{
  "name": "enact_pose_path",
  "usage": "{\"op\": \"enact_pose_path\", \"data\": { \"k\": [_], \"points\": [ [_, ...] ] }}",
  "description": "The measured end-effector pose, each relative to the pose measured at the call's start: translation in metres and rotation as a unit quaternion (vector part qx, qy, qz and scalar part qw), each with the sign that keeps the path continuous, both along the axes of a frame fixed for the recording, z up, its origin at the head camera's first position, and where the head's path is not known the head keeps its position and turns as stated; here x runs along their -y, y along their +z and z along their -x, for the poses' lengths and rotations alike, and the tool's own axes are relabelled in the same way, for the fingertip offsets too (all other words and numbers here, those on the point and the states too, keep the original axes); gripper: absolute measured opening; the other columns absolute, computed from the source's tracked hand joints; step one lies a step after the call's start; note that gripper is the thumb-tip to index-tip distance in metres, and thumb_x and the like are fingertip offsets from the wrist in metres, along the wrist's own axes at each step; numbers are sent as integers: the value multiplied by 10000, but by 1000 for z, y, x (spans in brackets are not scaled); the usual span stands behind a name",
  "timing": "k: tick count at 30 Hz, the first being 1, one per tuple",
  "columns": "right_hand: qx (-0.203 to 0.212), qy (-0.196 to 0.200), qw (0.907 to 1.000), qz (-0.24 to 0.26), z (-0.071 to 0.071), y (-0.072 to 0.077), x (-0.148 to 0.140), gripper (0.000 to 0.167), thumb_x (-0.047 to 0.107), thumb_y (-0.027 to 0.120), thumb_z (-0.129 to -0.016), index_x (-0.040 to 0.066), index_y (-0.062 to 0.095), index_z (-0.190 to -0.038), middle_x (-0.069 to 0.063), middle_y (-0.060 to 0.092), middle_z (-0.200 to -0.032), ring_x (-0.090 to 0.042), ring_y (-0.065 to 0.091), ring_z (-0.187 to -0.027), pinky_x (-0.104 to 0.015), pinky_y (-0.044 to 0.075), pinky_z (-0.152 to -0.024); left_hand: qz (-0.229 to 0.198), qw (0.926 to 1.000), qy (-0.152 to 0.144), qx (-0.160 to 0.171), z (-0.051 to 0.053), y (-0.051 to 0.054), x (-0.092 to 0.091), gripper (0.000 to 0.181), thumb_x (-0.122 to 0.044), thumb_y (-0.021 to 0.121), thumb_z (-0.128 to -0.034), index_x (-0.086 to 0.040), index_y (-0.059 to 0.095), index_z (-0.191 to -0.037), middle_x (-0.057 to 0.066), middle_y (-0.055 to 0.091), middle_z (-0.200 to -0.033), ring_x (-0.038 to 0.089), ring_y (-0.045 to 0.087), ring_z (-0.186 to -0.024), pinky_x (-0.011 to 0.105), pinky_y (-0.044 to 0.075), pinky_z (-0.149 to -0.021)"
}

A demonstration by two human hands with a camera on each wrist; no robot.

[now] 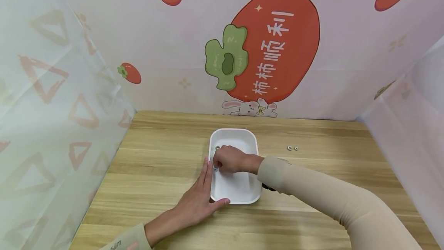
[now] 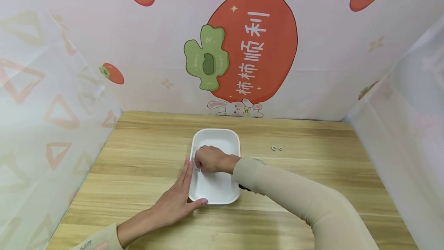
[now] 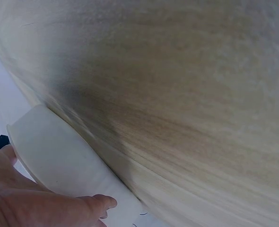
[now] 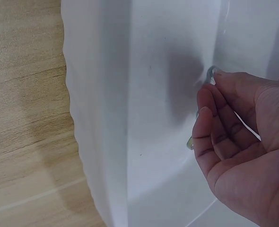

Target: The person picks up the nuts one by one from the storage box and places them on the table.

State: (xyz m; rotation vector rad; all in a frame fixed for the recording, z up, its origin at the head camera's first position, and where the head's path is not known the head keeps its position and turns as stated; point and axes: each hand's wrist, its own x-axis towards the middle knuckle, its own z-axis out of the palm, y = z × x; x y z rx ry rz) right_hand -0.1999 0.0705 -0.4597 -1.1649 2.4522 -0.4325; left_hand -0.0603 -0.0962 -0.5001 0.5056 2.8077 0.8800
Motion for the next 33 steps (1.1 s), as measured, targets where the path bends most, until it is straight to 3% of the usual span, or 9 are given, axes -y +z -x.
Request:
{"op": "enact_pose_path", "data": {
  "k": [10,19,33],
  "points": [
    [-43,68,9999,78,-4,-3,2,204,-50,781,-856,109,741,-735,110,513,-613,-57,461,-605,-192,350,-558,29,10000,-75,-8,0,1,0,1185,-723,614,-955,-33,-2,-1697,139,-94,-1779,344,246,-1593,528,480,-1131],
    [52,-354,9993,102,-10,-13,5,129,34,889,-826,106,782,-831,98,601,-663,-51,517,-627,-190,420,-581,30,10000,-73,-22,0,1,0,1184,-711,624,-957,-19,7,-1694,154,-89,-1778,353,249,-1590,535,464,-1148],
    [-230,-394,9989,52,-13,-16,8,189,27,862,-818,131,739,-721,114,574,-593,-44,462,-573,-193,389,-539,3,10000,-10,53,2,2,1,1187,-716,631,-949,-39,6,-1698,130,-98,-1781,360,256,-1589,543,494,-1112]
  ]
}}
